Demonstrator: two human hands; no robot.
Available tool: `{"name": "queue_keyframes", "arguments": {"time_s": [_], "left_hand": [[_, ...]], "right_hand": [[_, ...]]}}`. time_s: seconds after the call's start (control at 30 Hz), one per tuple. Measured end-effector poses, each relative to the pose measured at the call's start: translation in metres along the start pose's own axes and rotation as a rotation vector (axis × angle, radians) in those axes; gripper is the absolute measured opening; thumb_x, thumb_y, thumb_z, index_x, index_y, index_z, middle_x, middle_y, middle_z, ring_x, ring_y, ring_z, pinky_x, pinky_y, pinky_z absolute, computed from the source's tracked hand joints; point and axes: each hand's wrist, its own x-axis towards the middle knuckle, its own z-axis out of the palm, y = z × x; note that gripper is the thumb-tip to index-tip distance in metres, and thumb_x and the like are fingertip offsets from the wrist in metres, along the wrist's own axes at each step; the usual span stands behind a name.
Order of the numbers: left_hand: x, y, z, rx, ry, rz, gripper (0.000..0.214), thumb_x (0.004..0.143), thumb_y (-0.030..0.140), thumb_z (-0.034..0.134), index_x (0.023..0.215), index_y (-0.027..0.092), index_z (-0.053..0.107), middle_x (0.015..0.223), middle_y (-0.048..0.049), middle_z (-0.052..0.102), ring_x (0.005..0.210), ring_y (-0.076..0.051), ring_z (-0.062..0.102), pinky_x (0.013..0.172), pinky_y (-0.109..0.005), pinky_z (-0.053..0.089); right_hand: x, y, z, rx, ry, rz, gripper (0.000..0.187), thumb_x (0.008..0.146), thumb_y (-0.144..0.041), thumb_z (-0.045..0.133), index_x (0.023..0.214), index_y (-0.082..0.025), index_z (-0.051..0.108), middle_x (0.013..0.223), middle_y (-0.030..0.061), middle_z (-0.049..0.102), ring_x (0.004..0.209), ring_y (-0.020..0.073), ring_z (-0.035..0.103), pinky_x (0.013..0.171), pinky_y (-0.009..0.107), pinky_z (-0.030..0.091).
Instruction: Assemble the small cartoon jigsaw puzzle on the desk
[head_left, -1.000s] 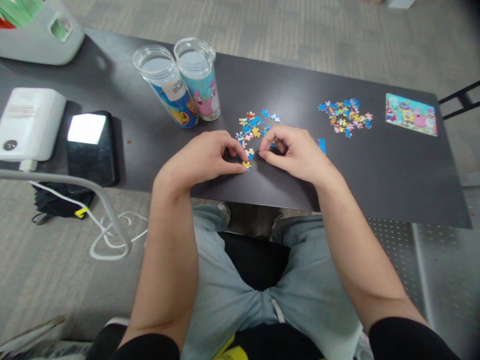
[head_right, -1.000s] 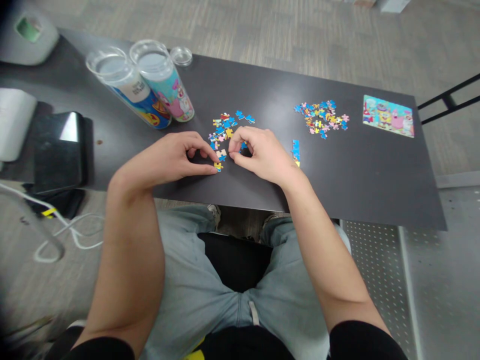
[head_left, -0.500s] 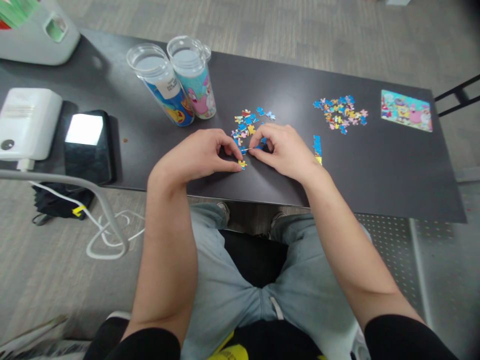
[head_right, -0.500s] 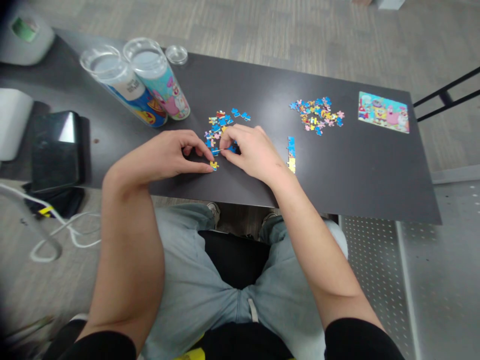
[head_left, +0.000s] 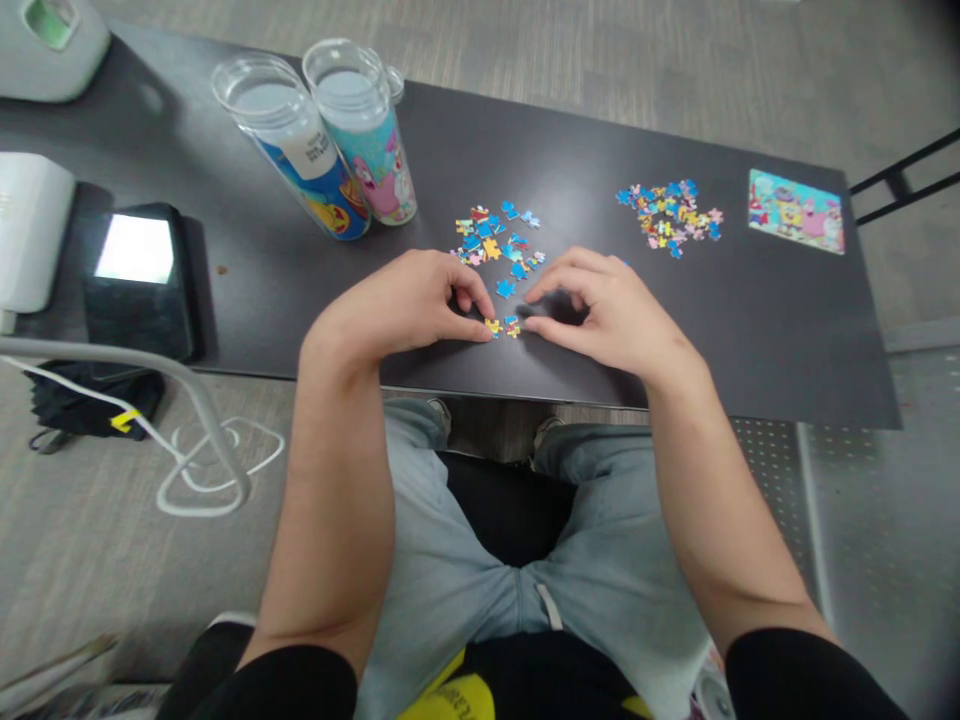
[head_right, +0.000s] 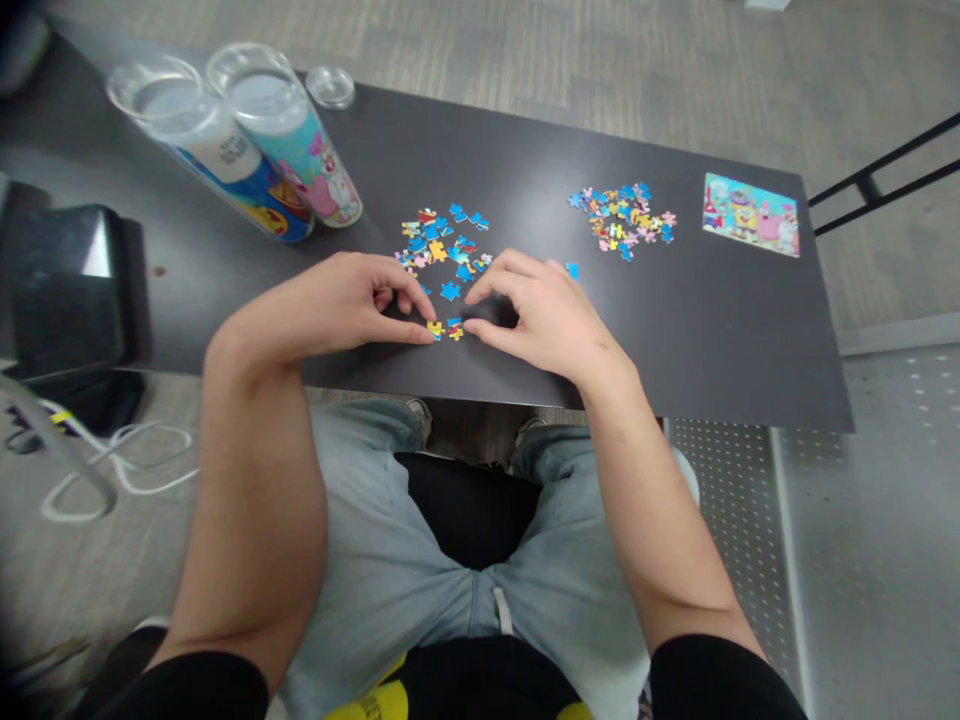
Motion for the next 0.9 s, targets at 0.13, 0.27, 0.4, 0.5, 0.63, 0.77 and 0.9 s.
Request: {"name": "queue_keyframes", "arguments": {"time_s": [0.13, 0.27, 0.4, 0.5, 0.63, 0.77, 0.9], "left_hand": [[0.001, 0.007, -0.001, -0.005, -0.020, -0.039, 0.020, 0.085, 0.039, 0.103, 0.101, 0.026, 0.102, 0.088, 0.0023, 0.077, 0.081, -0.020, 0.066, 0.080, -0.035, 0.047], [-0.001, 0.011, -0.003, 0.025, -0.028, -0.025, 0.023, 0.089, 0.045, 0.098, 0.103, 0.027, 0.100, 0.088, 0.0015, 0.076, 0.083, -0.021, 0.065, 0.078, -0.035, 0.046], [0.000, 0.009, -0.003, 0.041, -0.045, -0.031, 0.028, 0.088, 0.051, 0.096, 0.103, 0.027, 0.100, 0.088, 0.0005, 0.075, 0.082, -0.022, 0.065, 0.080, -0.037, 0.046], [0.001, 0.008, -0.002, 0.036, -0.048, -0.046, 0.027, 0.089, 0.047, 0.097, 0.105, 0.025, 0.100, 0.091, -0.0003, 0.075, 0.084, -0.023, 0.065, 0.084, -0.038, 0.046], [-0.001, 0.010, -0.001, 0.048, -0.060, -0.051, 0.019, 0.097, 0.036, 0.096, 0.110, 0.023, 0.099, 0.095, -0.0017, 0.077, 0.089, -0.023, 0.066, 0.086, -0.037, 0.046], [-0.002, 0.013, 0.000, 0.058, -0.047, -0.059, 0.016, 0.096, 0.035, 0.099, 0.108, 0.025, 0.100, 0.096, -0.0015, 0.078, 0.090, -0.024, 0.068, 0.087, -0.038, 0.048], [-0.003, 0.017, 0.002, 0.054, -0.031, -0.060, 0.012, 0.095, 0.030, 0.099, 0.106, 0.026, 0.100, 0.096, -0.0015, 0.078, 0.091, -0.025, 0.069, 0.090, -0.038, 0.049]], "right_hand": [[-0.001, -0.007, 0.010, -0.016, -0.030, 0.005, 0.027, 0.104, -0.036, 0.102, 0.130, -0.041, 0.095, 0.141, 0.0106, 0.089, 0.132, 0.0499, 0.084, 0.118, 0.074, 0.065], [0.001, -0.008, 0.016, 0.008, -0.036, 0.023, 0.014, 0.108, -0.035, 0.099, 0.120, -0.040, 0.093, 0.137, 0.0099, 0.089, 0.123, 0.0458, 0.085, 0.116, 0.071, 0.066], [0.000, -0.005, 0.014, -0.001, -0.034, 0.042, 0.011, 0.108, -0.039, 0.100, 0.109, -0.038, 0.089, 0.130, 0.0104, 0.086, 0.115, 0.0442, 0.082, 0.112, 0.070, 0.066], [-0.004, -0.005, 0.008, -0.023, -0.012, 0.046, 0.016, 0.107, -0.041, 0.103, 0.109, -0.036, 0.088, 0.130, 0.0113, 0.085, 0.114, 0.0433, 0.081, 0.116, 0.072, 0.063], [-0.006, -0.007, 0.003, -0.037, -0.069, 0.010, 0.024, 0.107, -0.031, 0.101, 0.128, -0.038, 0.092, 0.138, 0.0112, 0.085, 0.116, 0.0418, 0.081, 0.116, 0.068, 0.062], [-0.005, -0.012, 0.004, -0.094, -0.067, 0.021, 0.004, 0.113, -0.032, 0.094, 0.113, -0.034, 0.090, 0.131, 0.0112, 0.084, 0.116, 0.0410, 0.081, 0.115, 0.064, 0.061], [-0.006, -0.012, -0.002, -0.094, -0.048, 0.051, 0.013, 0.112, -0.041, 0.098, 0.110, -0.032, 0.090, 0.130, 0.0119, 0.086, 0.112, 0.0400, 0.079, 0.109, 0.061, 0.061]]}}
